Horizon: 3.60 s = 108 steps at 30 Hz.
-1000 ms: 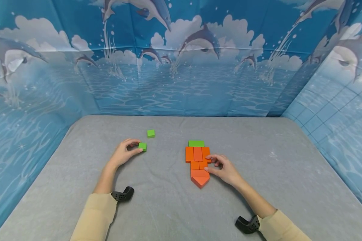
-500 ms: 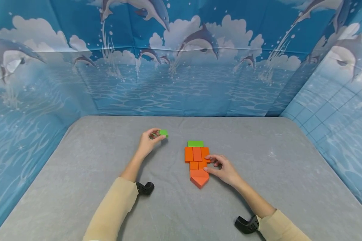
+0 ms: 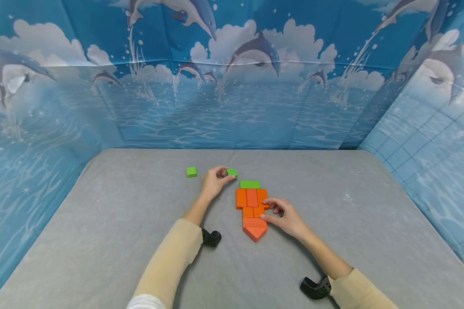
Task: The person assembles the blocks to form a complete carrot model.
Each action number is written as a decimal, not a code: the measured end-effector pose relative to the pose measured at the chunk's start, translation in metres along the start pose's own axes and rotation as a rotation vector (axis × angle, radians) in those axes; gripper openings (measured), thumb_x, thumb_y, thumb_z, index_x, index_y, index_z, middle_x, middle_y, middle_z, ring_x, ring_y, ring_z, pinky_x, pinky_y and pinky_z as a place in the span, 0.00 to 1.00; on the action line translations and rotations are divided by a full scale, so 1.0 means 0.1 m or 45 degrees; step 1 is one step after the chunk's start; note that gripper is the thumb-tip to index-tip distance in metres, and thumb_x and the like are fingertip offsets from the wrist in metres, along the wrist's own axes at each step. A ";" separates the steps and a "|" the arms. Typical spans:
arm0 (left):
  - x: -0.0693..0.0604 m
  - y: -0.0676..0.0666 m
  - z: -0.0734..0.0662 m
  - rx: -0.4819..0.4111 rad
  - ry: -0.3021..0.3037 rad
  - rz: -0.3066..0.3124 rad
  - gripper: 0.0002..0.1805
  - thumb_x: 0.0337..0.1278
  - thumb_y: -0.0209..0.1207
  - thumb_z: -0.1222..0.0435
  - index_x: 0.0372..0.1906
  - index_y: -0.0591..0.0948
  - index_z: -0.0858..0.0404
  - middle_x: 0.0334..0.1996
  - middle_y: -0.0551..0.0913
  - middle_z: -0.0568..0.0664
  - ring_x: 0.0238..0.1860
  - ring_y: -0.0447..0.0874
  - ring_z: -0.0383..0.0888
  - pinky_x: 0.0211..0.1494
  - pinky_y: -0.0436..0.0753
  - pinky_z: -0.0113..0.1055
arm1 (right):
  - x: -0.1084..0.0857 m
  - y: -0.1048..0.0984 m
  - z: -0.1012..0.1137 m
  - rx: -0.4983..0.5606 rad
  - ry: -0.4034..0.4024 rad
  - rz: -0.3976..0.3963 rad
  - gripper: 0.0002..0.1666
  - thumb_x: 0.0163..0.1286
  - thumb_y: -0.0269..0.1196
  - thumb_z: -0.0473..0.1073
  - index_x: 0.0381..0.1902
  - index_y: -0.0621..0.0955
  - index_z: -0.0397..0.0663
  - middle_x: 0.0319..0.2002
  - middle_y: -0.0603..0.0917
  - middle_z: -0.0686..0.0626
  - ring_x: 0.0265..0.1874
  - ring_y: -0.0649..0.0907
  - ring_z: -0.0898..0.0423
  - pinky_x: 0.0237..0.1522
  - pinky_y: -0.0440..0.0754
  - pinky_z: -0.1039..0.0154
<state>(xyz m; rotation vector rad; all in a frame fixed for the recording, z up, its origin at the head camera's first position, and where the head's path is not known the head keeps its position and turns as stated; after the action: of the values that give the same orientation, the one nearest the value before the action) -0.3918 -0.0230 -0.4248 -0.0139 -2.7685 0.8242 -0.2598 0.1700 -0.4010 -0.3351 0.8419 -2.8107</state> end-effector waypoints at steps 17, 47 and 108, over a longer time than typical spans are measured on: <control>-0.01 0.16 -0.07 0.304 0.059 0.006 0.18 0.51 0.62 0.52 0.43 0.83 0.58 0.32 0.79 0.47 0.40 0.72 0.47 0.51 0.63 0.47 | 0.01 0.00 -0.02 -0.007 0.001 -0.003 0.21 0.55 0.66 0.32 0.48 0.76 0.31 0.39 0.74 0.36 0.35 0.71 0.44 0.39 0.70 0.57; -0.06 0.14 -0.05 0.202 0.105 -0.011 0.13 0.52 0.62 0.55 0.41 0.84 0.57 0.36 0.80 0.50 0.43 0.71 0.49 0.54 0.60 0.49 | 0.00 0.01 0.00 -0.020 0.008 0.007 0.21 0.55 0.66 0.32 0.48 0.76 0.31 0.39 0.74 0.37 0.36 0.72 0.44 0.39 0.71 0.56; 0.04 -0.90 0.66 0.257 -0.119 0.024 0.22 0.60 0.55 0.54 0.56 0.75 0.60 0.48 0.77 0.55 0.50 0.69 0.52 0.55 0.58 0.52 | 0.04 0.04 -0.28 -0.030 -0.004 0.000 0.22 0.56 0.67 0.38 0.48 0.77 0.37 0.39 0.75 0.42 0.35 0.72 0.50 0.38 0.70 0.61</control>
<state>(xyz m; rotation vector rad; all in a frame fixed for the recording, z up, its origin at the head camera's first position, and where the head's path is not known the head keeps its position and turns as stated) -0.4057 -0.1334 -0.4289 0.0362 -2.7602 1.1323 -0.2708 0.1804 -0.4255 -0.3428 0.8745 -2.8014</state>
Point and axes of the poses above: each hand's wrist, its own x-axis towards the middle knuckle, its own y-axis out of the palm, z = x × y, the point moved 8 cm from there along x, towards the middle knuckle
